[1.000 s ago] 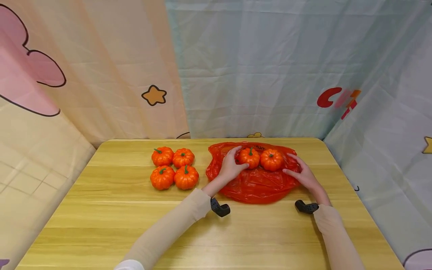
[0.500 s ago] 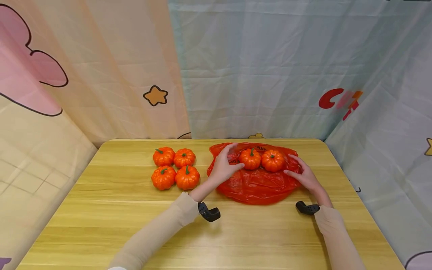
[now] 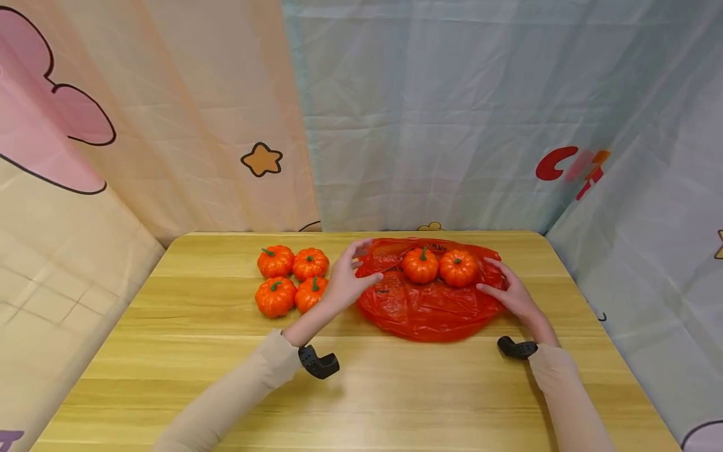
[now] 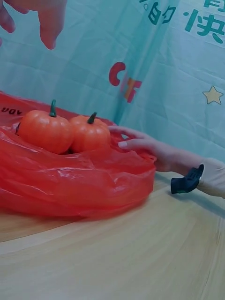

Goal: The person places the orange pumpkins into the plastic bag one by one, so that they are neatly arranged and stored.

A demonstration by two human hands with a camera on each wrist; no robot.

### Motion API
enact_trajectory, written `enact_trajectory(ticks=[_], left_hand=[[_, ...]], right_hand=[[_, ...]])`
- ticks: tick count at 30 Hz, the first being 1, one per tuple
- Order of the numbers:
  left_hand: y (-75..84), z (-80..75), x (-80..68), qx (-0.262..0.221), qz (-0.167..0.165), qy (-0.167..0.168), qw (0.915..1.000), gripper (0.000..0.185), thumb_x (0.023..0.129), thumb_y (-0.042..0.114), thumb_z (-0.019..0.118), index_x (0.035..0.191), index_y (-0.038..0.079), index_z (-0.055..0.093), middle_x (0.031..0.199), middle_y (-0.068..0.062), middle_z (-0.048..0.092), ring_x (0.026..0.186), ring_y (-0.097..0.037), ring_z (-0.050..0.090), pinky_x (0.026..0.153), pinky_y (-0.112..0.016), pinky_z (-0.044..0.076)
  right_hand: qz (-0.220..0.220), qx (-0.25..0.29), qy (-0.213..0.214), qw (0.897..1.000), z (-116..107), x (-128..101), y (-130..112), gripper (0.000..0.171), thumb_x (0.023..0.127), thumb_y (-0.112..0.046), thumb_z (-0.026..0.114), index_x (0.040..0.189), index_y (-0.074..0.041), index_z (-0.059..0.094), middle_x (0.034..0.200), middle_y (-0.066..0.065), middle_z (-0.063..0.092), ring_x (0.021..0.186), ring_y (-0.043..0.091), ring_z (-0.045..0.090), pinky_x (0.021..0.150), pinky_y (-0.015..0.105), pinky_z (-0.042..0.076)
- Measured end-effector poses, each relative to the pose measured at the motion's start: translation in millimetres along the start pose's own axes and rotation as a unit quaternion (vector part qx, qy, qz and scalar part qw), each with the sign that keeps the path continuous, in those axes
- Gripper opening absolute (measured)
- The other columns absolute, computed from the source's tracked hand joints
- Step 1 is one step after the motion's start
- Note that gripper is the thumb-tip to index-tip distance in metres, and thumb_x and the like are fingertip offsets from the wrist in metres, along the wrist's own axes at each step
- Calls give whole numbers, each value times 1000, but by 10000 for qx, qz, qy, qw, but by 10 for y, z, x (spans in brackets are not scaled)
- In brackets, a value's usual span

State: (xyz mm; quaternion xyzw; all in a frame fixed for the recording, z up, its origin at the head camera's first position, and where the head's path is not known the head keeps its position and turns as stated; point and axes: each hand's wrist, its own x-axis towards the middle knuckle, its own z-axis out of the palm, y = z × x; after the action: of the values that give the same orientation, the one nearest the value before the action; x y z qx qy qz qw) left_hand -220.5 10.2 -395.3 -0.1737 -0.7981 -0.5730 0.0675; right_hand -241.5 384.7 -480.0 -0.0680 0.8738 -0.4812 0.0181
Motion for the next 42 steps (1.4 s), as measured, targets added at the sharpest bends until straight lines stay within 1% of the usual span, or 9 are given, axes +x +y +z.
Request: enact_trajectory(ticks=[8,12,15,18,22,25,32,39,42], left_hand=[[-30,-214,-105,8,62,310,9995,61,80,4,75,136,9,48,136,-12,53,122,-32,50,102,-46,44],[-60,-301,-170,172,122,666,9976,59,78,1,75,132,8,52,132,-11,56,119,-28,52,101,-43,46],[-81,-363,-219,237,251,918,9952,57,77,-1,75,130,7,55,129,-11,58,118,-27,53,99,-43,48],[-99,-436,-271,235,333,1164,9924,54,77,-1,75,127,7,57,125,-10,59,117,-28,54,96,-44,49],[-103,-551,-337,196,357,1486,9881,49,77,-2,75,123,7,60,121,-10,61,113,-27,55,94,-44,50],[-147,-651,-377,193,386,1619,9859,48,77,-2,75,122,6,60,120,-10,61,112,-27,55,94,-47,49],[-323,-869,-466,288,422,1783,9827,44,78,0,76,119,3,60,118,-17,59,114,-39,53,92,-56,45],[-483,-1077,-565,579,415,2045,9763,45,76,0,78,117,3,61,117,-16,60,111,-32,52,90,-42,44],[-567,-1161,-616,596,381,2114,9748,49,75,-1,78,120,1,59,119,-18,59,112,-34,50,90,-44,43]], right_hand=[[-72,-123,33,9999,-6,6,11,69,94,-22,61,151,-8,25,150,28,28,130,40,29,84,0,30],[-99,-151,68,9998,0,-1,18,69,94,-22,62,151,-8,26,148,28,31,127,14,36,83,-2,31],[-108,-126,82,9998,1,-6,24,68,94,-22,61,151,-9,25,148,28,30,119,-4,34,83,-2,31],[-85,-82,89,9999,-3,-13,14,69,94,-23,61,151,-9,25,149,28,29,121,-3,33,83,-2,30],[-38,-125,104,9999,-5,-10,20,69,95,-23,61,152,-10,24,149,27,29,127,11,34,83,-2,30],[-31,-168,111,9998,1,-2,33,69,95,-23,61,152,-9,25,149,27,30,128,15,34,83,-2,30],[-152,-38,131,9998,7,-17,35,68,94,-20,62,151,-8,26,148,19,34,111,-15,33,84,-2,32],[-166,-132,134,9997,10,-8,32,68,94,-21,62,150,-7,27,146,26,31,107,-18,32,83,-2,32],[-174,-193,137,9996,21,-3,34,68,94,-21,62,150,-7,27,147,27,31,108,-17,31,83,-2,31]])
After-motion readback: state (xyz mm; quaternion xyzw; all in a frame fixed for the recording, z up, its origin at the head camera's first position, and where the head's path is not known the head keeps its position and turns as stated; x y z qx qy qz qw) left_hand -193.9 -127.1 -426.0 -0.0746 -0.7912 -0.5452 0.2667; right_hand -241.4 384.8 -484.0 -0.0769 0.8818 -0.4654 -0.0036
